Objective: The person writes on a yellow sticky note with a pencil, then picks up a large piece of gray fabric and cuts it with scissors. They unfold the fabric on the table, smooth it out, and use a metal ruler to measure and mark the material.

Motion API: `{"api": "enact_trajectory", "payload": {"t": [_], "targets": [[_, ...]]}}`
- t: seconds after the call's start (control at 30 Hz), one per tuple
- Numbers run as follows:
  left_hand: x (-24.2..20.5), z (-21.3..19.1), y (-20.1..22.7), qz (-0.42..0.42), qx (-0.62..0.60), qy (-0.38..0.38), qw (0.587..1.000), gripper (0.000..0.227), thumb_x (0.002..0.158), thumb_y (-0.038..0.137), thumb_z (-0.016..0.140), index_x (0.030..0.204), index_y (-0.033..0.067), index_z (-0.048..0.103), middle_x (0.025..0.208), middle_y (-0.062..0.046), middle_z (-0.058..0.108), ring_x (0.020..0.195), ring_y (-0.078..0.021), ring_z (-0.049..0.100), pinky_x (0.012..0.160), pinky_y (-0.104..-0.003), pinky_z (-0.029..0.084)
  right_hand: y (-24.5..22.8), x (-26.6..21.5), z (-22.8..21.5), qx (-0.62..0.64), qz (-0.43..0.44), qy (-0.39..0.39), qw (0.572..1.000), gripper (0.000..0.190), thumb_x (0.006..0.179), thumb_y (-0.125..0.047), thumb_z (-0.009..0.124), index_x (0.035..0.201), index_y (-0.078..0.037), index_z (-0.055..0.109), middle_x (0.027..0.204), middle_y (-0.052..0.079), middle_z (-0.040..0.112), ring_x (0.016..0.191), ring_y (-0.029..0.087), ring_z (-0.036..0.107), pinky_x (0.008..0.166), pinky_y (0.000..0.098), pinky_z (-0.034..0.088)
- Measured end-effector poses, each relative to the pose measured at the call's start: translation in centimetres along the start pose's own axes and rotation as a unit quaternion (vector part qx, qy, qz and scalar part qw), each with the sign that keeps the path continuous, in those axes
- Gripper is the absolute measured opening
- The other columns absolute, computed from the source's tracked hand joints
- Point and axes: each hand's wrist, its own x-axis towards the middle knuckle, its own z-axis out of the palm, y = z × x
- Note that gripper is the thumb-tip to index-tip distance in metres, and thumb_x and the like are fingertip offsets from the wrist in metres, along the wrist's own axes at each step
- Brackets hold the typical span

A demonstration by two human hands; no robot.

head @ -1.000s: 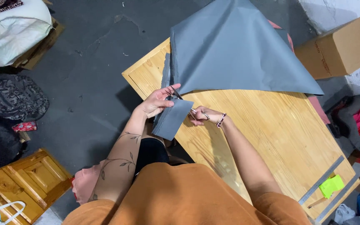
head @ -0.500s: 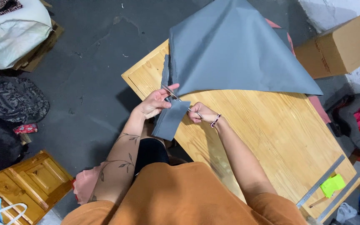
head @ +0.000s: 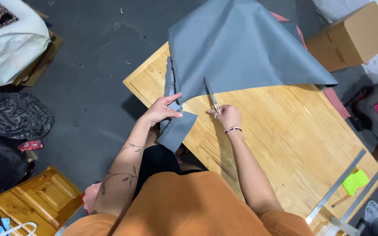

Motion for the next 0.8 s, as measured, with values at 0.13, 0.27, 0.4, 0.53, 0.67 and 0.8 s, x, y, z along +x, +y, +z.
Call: {"api": "enact_trajectory", "payload": {"t": [0.13,0.27,0.4,0.53,0.67,0.8], "targets": [[0.9,-0.4,-2.2,0.003,0.045,0.021,0.999,0.095,0.064,-0.007,0.091,0.147,0.0180,0.051,0.154,-0.017,0.043,0.084,-0.0158,0.073,0.073,-0.025,0.065,4.2,1.9,3.3,-0.014,0.059,0.039,0.997,0.031,0.066,-0.045,0.090,0.082,-0.021,0.079,0.073,0.005,0.074,0.082,0.032,0.073,0.074,0.0394,0.057],[0.3,1.0,-1.7,-0.009,0.003,0.048,0.999,0.097,0.065,-0.007,0.091,0.149,0.0161,0.049,0.157,-0.017,0.039,0.088,-0.0184,0.074,0.076,-0.027,0.065,5.2,1.5,5.0,-0.032,0.023,0.091,0.995,0.031,0.078,-0.033,0.082,0.105,-0.020,0.074,0.091,0.005,0.074,0.093,0.029,0.073,0.083,0.0415,0.058],[0.9,2.7,-2.1,-0.038,-0.050,0.094,0.994,0.092,0.073,-0.003,0.087,0.153,0.0131,0.043,0.161,-0.017,0.033,0.097,-0.0173,0.070,0.089,-0.031,0.063,-1.1,-3.3,2.1,0.094,-0.025,0.100,0.990,0.042,0.087,-0.035,0.077,0.124,-0.018,0.065,0.114,0.013,0.067,0.114,0.036,0.064,0.101,0.0467,0.052],[0.9,3.8,-1.0,-0.060,-0.050,0.114,0.990,0.087,0.076,-0.001,0.085,0.152,0.0137,0.044,0.158,-0.015,0.039,0.097,-0.0199,0.072,0.085,-0.030,0.063,-7.1,-6.4,4.2,0.301,-0.072,0.081,0.948,0.081,0.066,-0.043,0.094,0.130,-0.006,0.061,0.116,0.018,0.068,0.108,0.037,0.068,0.097,0.0451,0.056],[2.8,1.2,-1.3,-0.076,0.056,0.051,0.994,0.076,0.082,0.018,0.086,0.149,0.0170,0.049,0.126,-0.018,0.060,0.096,-0.0188,0.069,0.086,-0.034,0.061,-11.8,-5.8,6.8,0.220,0.007,0.014,0.975,0.133,0.048,-0.056,0.094,0.154,-0.006,0.031,0.139,0.022,0.045,0.132,0.043,0.043,0.112,0.0529,0.039],[1.1,1.6,7.1,-0.116,0.193,-0.042,0.973,0.067,0.081,0.036,0.086,0.142,0.0261,0.059,0.101,-0.012,0.077,0.092,-0.0130,0.071,0.087,-0.031,0.059,-15.3,-3.8,9.1,0.200,0.070,0.029,0.977,0.129,0.061,-0.036,0.090,0.161,-0.008,0.014,0.142,0.019,0.041,0.135,0.039,0.036,0.114,0.0500,0.032]]}}
